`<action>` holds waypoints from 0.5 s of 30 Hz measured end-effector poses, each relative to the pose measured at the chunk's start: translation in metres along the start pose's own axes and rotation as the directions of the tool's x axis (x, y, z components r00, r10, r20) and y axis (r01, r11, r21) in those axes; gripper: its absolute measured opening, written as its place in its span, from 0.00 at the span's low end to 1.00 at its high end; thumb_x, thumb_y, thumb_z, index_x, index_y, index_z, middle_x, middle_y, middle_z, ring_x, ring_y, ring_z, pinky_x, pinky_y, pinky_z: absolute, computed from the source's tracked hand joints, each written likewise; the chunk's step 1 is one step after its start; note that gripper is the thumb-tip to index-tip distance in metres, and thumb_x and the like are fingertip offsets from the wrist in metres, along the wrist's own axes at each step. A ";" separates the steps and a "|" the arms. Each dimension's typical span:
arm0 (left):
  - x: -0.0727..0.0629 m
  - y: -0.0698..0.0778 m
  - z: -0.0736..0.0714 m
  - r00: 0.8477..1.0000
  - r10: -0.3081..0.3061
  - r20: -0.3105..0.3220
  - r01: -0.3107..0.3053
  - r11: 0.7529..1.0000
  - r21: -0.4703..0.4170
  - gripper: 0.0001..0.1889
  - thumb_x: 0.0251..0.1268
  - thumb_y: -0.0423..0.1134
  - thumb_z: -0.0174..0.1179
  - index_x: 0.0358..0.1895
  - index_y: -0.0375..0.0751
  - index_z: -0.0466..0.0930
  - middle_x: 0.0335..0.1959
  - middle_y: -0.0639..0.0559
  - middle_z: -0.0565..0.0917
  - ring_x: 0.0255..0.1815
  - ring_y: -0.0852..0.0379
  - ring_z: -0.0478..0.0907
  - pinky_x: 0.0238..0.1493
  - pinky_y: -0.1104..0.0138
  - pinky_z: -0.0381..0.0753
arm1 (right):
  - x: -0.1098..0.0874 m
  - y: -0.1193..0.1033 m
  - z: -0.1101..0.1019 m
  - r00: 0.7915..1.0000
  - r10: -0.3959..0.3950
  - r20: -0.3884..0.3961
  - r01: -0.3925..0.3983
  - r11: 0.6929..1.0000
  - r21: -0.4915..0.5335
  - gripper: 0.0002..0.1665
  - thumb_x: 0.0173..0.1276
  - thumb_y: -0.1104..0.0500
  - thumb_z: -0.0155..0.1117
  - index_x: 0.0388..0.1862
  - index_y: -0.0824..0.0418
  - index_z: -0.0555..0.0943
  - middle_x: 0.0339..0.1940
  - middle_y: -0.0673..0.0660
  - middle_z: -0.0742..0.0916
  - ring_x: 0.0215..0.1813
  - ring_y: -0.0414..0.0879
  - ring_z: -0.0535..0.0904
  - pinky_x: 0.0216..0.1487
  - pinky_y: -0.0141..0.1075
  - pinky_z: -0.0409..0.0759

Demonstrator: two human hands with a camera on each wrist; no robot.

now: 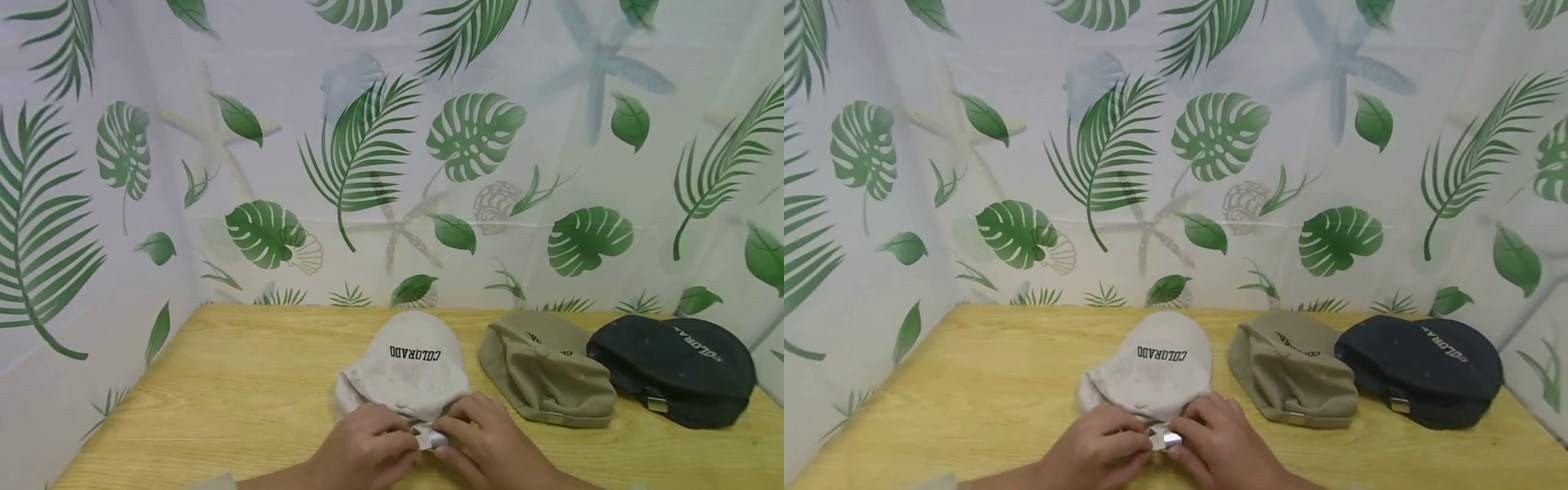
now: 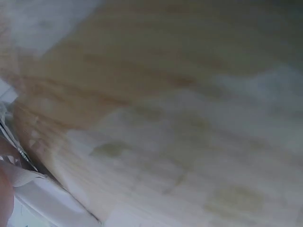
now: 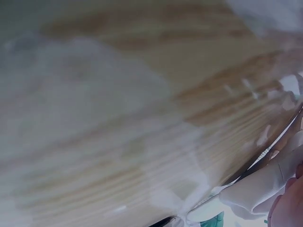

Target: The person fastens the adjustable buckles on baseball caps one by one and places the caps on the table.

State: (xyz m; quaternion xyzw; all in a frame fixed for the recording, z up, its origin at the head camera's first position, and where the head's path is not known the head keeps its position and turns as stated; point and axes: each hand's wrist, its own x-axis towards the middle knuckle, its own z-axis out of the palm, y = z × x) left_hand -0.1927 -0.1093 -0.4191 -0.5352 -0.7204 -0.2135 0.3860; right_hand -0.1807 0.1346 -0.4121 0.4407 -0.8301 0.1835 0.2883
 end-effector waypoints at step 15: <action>0.002 0.003 0.003 1.000 0.000 -0.004 0.000 1.000 -0.018 0.04 0.54 0.33 0.69 0.32 0.47 0.87 0.34 0.57 0.83 0.34 0.65 0.78 0.43 0.79 0.76 | 0.000 -0.005 0.002 1.000 -0.013 -0.024 0.014 0.998 0.056 0.10 0.65 0.50 0.70 0.45 0.46 0.85 0.41 0.39 0.77 0.44 0.33 0.70 0.40 0.30 0.68</action>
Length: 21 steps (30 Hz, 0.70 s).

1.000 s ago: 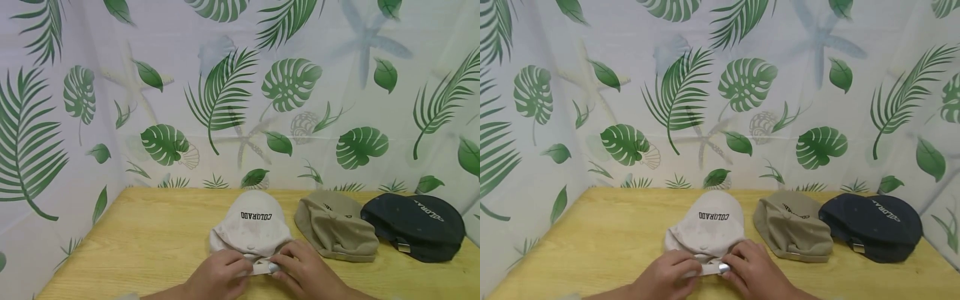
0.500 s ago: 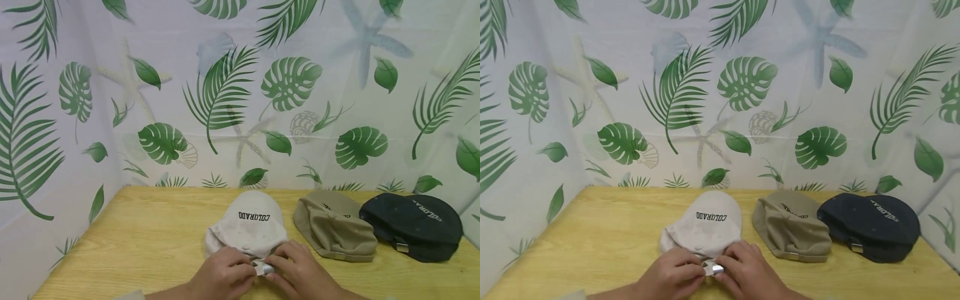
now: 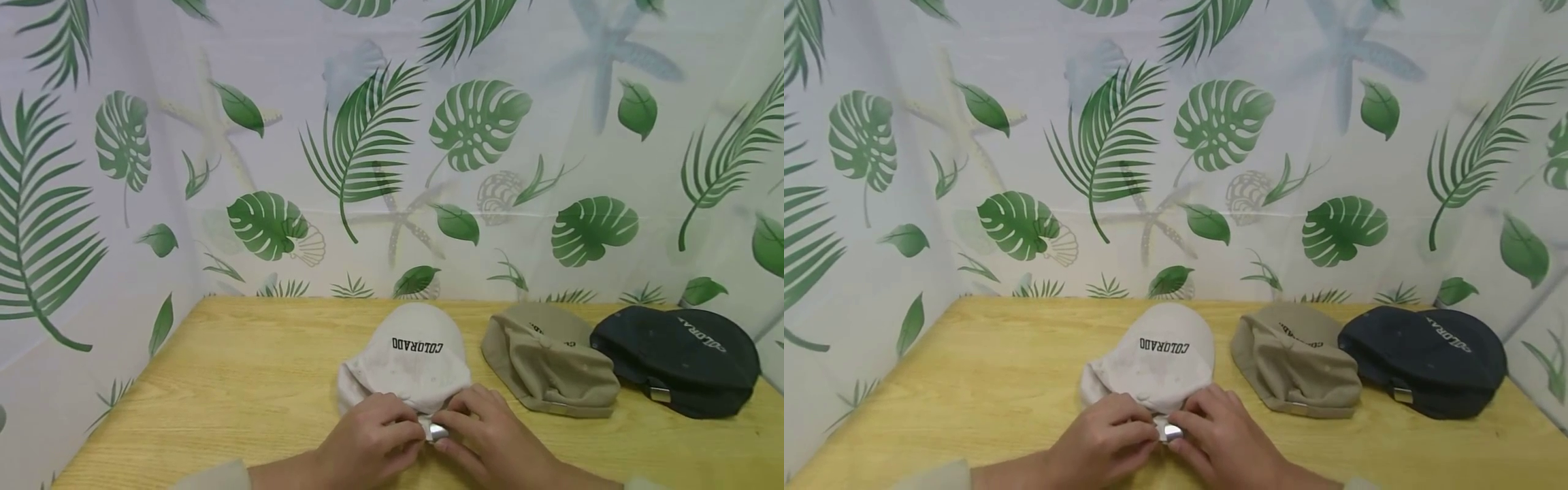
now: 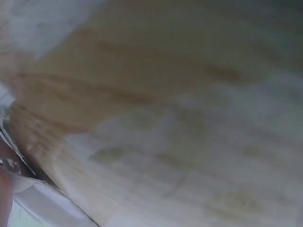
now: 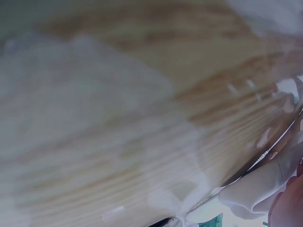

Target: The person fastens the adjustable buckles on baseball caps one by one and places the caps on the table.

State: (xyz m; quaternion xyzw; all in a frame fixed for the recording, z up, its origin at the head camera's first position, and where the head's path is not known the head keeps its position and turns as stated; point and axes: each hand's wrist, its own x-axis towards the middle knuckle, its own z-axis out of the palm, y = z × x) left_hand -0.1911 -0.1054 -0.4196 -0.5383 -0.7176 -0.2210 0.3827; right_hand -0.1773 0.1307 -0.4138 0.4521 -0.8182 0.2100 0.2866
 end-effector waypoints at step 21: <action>-0.001 -0.003 0.002 0.998 0.052 0.018 -0.051 0.997 -0.061 0.05 0.53 0.33 0.70 0.32 0.46 0.85 0.35 0.57 0.81 0.35 0.65 0.78 0.44 0.80 0.77 | 0.001 0.004 0.000 0.999 -0.032 0.033 0.029 0.997 0.076 0.13 0.63 0.50 0.72 0.46 0.47 0.85 0.44 0.41 0.79 0.45 0.34 0.72 0.45 0.33 0.71</action>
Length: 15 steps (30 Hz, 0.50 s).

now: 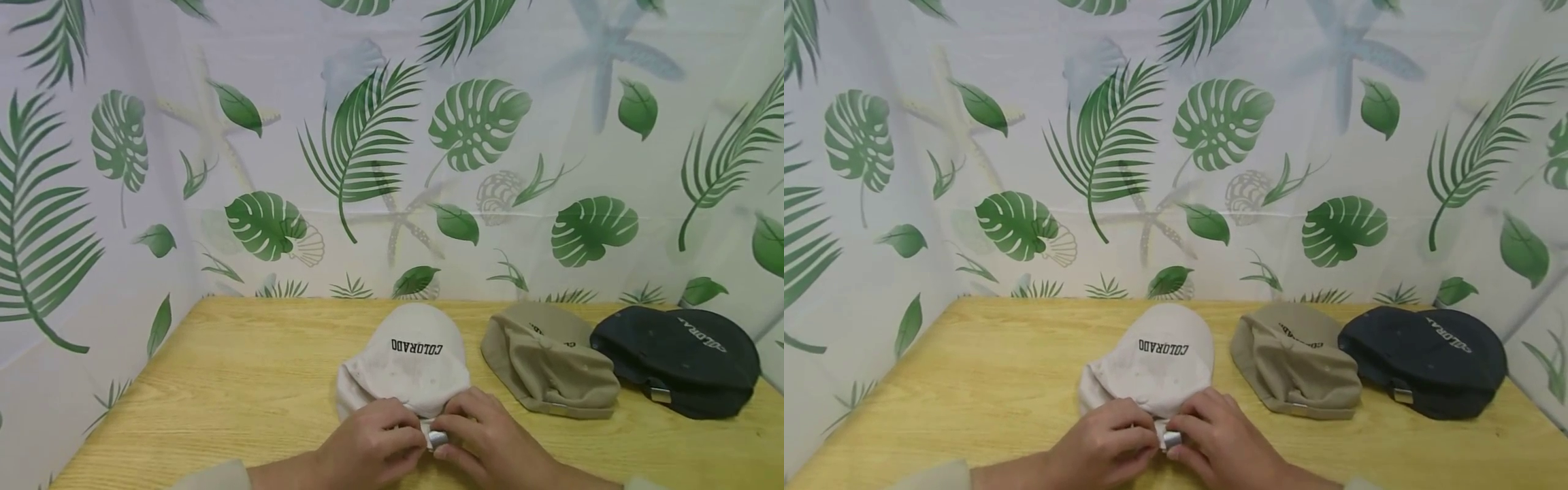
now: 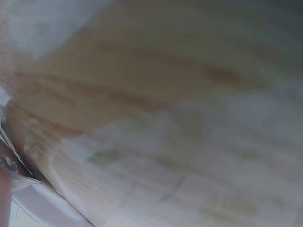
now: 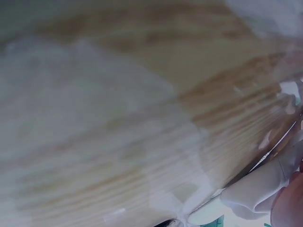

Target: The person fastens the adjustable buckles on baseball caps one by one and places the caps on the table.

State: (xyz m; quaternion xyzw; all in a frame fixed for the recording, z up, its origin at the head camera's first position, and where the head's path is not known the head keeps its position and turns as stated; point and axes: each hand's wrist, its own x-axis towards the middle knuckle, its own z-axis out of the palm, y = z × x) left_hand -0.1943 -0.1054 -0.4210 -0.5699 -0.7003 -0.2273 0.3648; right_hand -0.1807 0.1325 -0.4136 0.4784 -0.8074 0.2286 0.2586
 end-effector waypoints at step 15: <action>0.000 -0.001 0.000 0.999 0.029 0.016 -0.030 0.999 0.017 0.04 0.55 0.33 0.68 0.32 0.46 0.85 0.34 0.57 0.81 0.34 0.65 0.77 0.42 0.79 0.75 | 0.000 0.001 -0.003 0.999 0.018 0.050 -0.021 0.998 0.065 0.16 0.63 0.64 0.68 0.46 0.45 0.83 0.44 0.38 0.79 0.46 0.33 0.73 0.41 0.27 0.62</action>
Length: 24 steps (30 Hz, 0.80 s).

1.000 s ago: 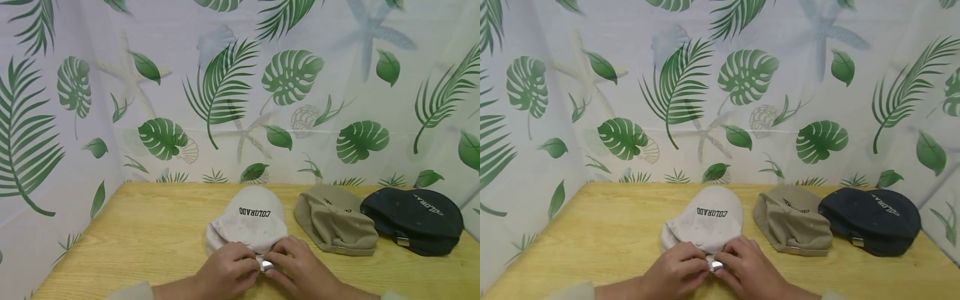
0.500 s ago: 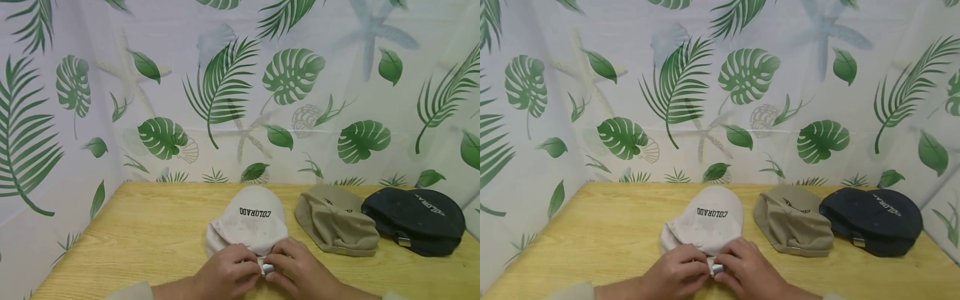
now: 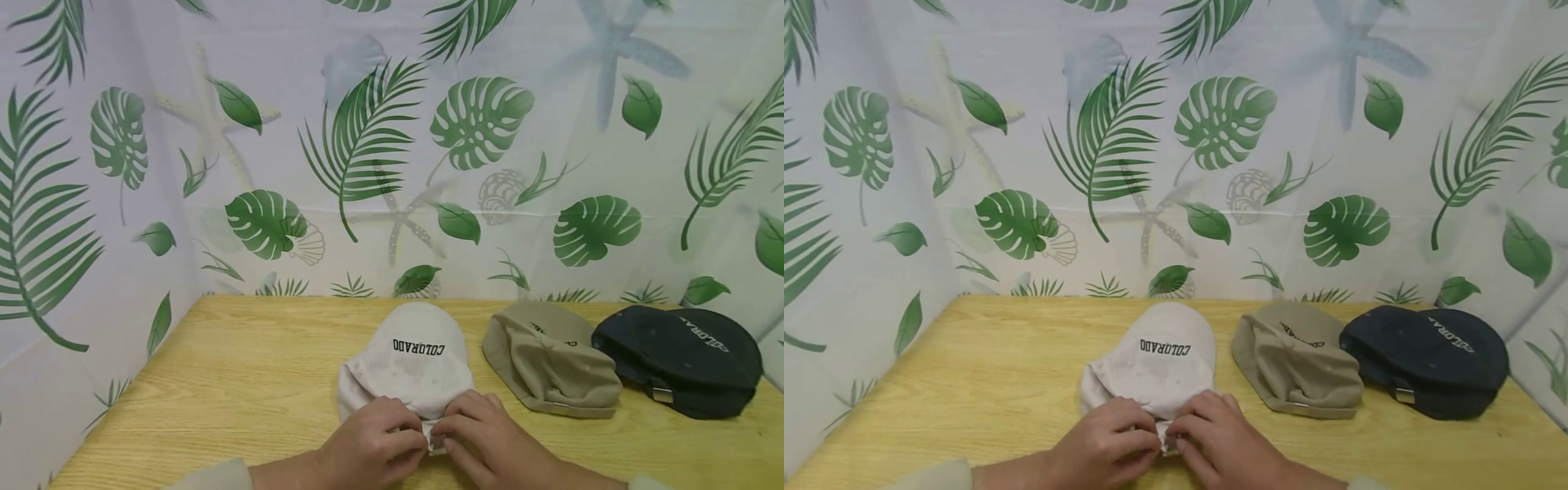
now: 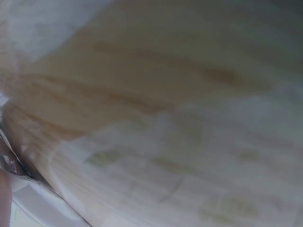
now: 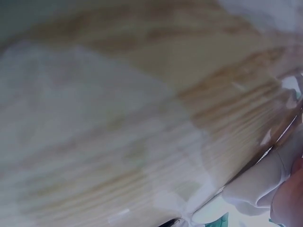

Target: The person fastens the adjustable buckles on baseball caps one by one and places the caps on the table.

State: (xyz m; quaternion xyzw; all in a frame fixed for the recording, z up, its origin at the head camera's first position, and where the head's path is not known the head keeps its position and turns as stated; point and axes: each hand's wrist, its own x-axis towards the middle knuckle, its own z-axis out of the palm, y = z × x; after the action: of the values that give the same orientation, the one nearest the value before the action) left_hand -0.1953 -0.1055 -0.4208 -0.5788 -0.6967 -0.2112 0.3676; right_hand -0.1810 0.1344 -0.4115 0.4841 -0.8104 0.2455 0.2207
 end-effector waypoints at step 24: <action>0.005 0.004 0.000 0.999 -0.041 -0.034 0.047 0.978 0.205 0.13 0.48 0.49 0.74 0.32 0.49 0.83 0.33 0.60 0.82 0.34 0.63 0.77 0.39 0.72 0.73 | 0.010 -0.009 0.013 0.996 -0.019 -0.083 0.015 0.998 -0.054 0.07 0.69 0.58 0.65 0.34 0.46 0.77 0.33 0.37 0.78 0.39 0.33 0.73 0.43 0.28 0.60</action>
State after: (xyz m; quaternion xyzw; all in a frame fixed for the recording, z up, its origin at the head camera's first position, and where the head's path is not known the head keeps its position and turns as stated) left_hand -0.1920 -0.1015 -0.4181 -0.5188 -0.7218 -0.1547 0.4311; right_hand -0.1788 0.1158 -0.4137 0.4743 -0.8026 0.2417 0.2692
